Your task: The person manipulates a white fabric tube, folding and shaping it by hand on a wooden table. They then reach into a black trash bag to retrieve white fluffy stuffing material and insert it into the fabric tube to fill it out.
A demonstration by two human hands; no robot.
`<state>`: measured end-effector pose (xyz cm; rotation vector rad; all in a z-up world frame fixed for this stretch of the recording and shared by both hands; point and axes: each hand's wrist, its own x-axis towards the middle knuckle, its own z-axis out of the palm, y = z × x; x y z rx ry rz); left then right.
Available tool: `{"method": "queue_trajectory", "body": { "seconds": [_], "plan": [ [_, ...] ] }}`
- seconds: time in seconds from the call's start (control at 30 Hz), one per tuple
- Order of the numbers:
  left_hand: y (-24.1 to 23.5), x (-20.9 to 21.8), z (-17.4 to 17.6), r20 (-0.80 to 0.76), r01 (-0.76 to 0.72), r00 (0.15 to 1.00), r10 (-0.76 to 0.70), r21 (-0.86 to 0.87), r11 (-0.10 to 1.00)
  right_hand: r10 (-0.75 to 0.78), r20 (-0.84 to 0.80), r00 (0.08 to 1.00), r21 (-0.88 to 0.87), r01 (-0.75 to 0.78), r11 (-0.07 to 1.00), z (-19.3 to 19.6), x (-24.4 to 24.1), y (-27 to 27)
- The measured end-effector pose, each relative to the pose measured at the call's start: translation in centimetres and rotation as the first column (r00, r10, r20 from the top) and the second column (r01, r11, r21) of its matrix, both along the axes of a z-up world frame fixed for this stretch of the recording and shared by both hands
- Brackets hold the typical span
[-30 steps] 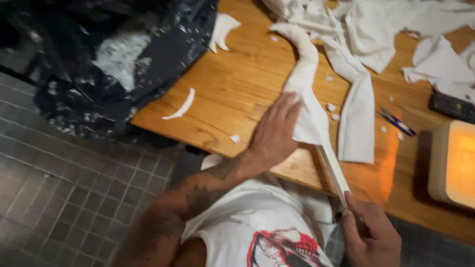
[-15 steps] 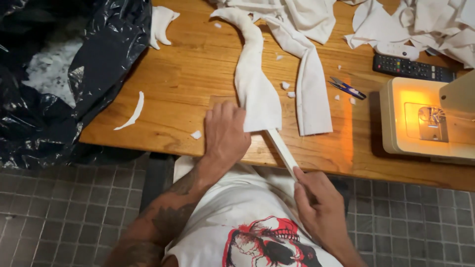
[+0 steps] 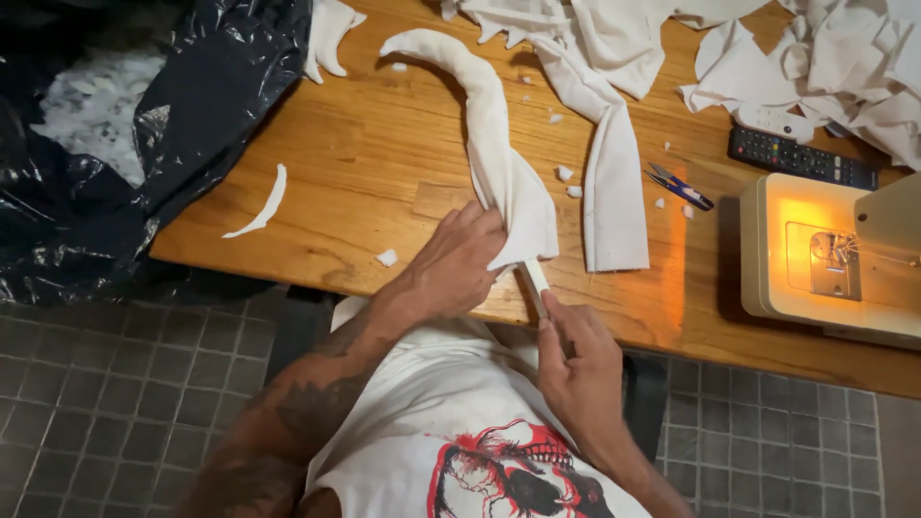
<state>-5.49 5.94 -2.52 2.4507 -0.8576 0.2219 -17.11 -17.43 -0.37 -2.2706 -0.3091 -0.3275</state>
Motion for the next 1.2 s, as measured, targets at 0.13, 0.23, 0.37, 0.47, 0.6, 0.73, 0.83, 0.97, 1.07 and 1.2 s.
{"method": "queue_trajectory", "body": {
  "seconds": [0.13, 0.23, 0.37, 0.47, 0.6, 0.73, 0.83, 0.97, 1.07, 1.2],
  "plan": [
    [-0.2, 0.3, 0.3, -0.005, 0.092, 0.996, -0.093, -0.127, 0.988, 0.018, 0.046, 0.999, 0.023, -0.02, 1.0, -0.3, 1.7, 0.2],
    [-0.3, 1.0, -0.5, -0.011, 0.082, 0.996, -0.086, -0.219, 0.972, 0.008, 0.067, 0.998, 0.01, -0.009, 1.0, -0.2, 1.9, -0.5],
    [-0.6, 1.8, -0.6, 0.009, -0.267, 0.962, 0.272, -0.162, 0.95, 0.032, -0.107, 0.994, -0.022, -0.034, 0.999, 2.4, -0.1, -1.6],
    [-0.7, 2.3, -0.5, 0.045, -0.4, 0.911, 0.409, -0.139, 0.906, 0.003, -0.134, 0.991, -0.027, -0.007, 1.0, 3.8, -1.7, -2.4],
    [-0.7, 1.9, -0.4, 0.072, -0.521, 0.845, 0.529, -0.109, 0.847, -0.025, -0.171, 0.985, 0.001, 0.026, 1.0, 4.0, -3.6, -3.5],
    [-2.2, 0.6, 2.1, 0.022, -0.437, 0.89, 0.456, -0.25, 0.864, 0.022, -0.091, 0.996, 0.013, -0.021, 1.0, 3.1, -2.2, -3.7],
    [-2.0, 2.4, 0.8, 0.278, -0.195, 0.942, 0.186, 0.003, 0.981, 0.047, -0.099, 0.994, -0.013, -0.048, 0.999, 2.8, -1.5, -3.9],
    [-1.6, 4.4, -1.2, 0.115, -0.195, 0.977, 0.181, 0.125, 0.973, 0.088, -0.134, 0.987, 0.016, -0.086, 0.996, 3.6, -2.1, -4.3],
    [-1.7, 4.4, 0.1, 0.055, -0.213, 0.976, 0.209, 0.061, 0.975, 0.05, -0.156, 0.987, 0.025, -0.046, 0.999, 4.6, -3.1, -4.6],
    [-1.7, 3.4, 0.7, 0.144, -0.185, 0.973, 0.183, 0.005, 0.983, -0.02, -0.104, 0.994, -0.001, 0.02, 1.0, 3.9, -4.3, -4.2]
  ]
}}
